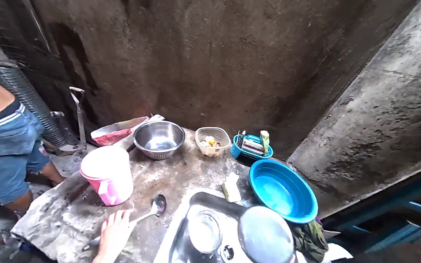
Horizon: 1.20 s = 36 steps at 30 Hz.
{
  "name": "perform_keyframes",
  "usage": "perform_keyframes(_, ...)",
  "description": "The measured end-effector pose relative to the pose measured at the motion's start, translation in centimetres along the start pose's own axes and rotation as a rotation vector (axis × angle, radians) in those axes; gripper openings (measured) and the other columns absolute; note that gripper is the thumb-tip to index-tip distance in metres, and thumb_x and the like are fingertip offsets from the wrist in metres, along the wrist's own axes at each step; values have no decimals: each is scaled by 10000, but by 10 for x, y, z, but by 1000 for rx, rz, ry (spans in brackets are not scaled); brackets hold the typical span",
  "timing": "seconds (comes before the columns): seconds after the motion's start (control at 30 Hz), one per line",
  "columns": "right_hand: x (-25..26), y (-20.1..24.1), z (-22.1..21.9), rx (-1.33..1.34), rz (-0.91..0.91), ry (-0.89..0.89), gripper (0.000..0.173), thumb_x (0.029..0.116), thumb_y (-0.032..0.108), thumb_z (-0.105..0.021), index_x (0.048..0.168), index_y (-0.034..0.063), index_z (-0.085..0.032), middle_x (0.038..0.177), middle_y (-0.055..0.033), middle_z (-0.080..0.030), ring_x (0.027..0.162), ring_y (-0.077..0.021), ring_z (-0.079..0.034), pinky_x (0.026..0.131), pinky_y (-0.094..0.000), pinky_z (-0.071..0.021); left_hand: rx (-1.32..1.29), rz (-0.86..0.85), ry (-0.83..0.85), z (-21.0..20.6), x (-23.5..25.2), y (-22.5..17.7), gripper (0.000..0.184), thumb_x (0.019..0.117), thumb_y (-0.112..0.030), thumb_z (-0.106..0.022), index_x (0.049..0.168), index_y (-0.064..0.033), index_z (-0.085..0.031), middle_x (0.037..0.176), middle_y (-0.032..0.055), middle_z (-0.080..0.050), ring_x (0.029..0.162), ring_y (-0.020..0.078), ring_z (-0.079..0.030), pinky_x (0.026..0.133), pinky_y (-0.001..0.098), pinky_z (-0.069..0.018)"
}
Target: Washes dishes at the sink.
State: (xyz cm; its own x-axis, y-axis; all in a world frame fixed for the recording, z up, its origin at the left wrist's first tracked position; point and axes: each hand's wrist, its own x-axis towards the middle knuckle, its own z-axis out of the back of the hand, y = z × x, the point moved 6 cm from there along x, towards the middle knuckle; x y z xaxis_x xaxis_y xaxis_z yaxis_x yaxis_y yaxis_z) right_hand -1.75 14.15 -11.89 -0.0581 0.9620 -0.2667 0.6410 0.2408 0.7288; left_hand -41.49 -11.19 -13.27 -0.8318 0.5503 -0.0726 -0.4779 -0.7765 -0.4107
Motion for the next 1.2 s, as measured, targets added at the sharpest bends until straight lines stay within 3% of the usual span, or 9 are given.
perform_keyframes(0.07, 11, 12, -62, -184, 144, 171, 267, 1110, 217, -278, 1172, 121, -520, 828, 92, -693, 737, 5, -681, 675, -216, -594, 65, 80, 173, -9, 4, 26, 459, 980, -227, -694, 1365, 5, -599, 1383, 325, -549, 1359, 529, -438, 1109, 661, -328)
perform_keyframes(0.17, -1, 0, -181, -596, 429, 591, 304, 929, 13, -579, 1196, -126, -544, 958, -7, -682, 845, 9, -665, 787, -198, -574, 58, 92, 234, -18, 6, 39, 424, 1004, -224, -661, 1363, -8, -596, 1358, 298, -581, 1342, 510, -470, 1096, 649, -352)
perform_keyframes(0.27, -22, -77, -280, -1096, 675, 1046, 322, 951, 165, -677, 1104, -118, -702, 1026, -238, -722, 1007, -328, -694, 989, -485, -498, 20, 62, 186, -16, -2, 36, 402, 1004, -215, -654, 1351, -15, -617, 1368, 298, -574, 1336, 518, -468, 1096, 665, -335)
perform_keyframes(0.5, -30, -236, -333, -1470, 960, 1523, 223, 998, 151, -613, 1132, 29, -743, 1033, -155, -751, 1075, -377, -672, 1128, -589, -334, -110, -81, 52, -12, -37, 19, 450, 983, -205, -653, 1369, 23, -611, 1465, 309, -503, 1375, 551, -420, 1133, 680, -281)
perform_keyframes(0.67, -32, -201, -276, -1429, 797, 1352, 448, 939, 239, -713, 1332, 32, -652, 1400, -217, -599, 1349, -406, -529, 1173, -630, -306, -183, -180, -23, -18, -49, -5, 396, 982, -187, -623, 1319, 21, -646, 1477, 343, -472, 1394, 583, -379, 1144, 693, -260)
perform_keyframes(0.8, -35, -155, -143, -1619, 549, 1135, 643, 902, 470, -718, 1323, -9, -632, 1313, -243, -636, 1251, -418, -594, 1093, -565, -436, -301, -253, -6, -29, -56, -49, 361, 985, -147, -605, 1288, 44, -649, 1459, 374, -458, 1359, 609, -393, 1120, 699, -295)
perform_keyframes(0.9, -16, -162, -37, -1812, 364, 1155, 392, 954, 267, -700, 1255, 17, -695, 1193, -215, -713, 1229, -433, -616, 1150, -618, -360, -389, -296, 70, -56, -59, -91, 360, 995, -147, -587, 1293, 46, -648, 1480, 323, -474, 1361, 570, -420, 1124, 671, -323)
perform_keyframes(1.0, 18, -114, 16, -1539, 508, 867, 234, 933, 93, -669, 1102, -59, -723, 1003, -224, -740, 984, -376, -723, 959, -517, -548, -426, -362, 195, -96, -60, -131, 393, 994, -156, -574, 1345, 12, -622, 1489, 305, -474, 1394, 527, -404, 1159, 625, -300)
perform_keyframes(1.2, 43, 10, 97, -844, 62, 43, 448, 1037, 49, -514, 1412, -181, -428, 1339, -356, -553, 1230, -347, -568, 1089, -444, -431, -941, -129, 740, -198, -106, -224, 395, 1069, -114, -462, 1393, 112, -485, 1394, 287, -536, 1240, 312, -550, 1041, 431, -456)
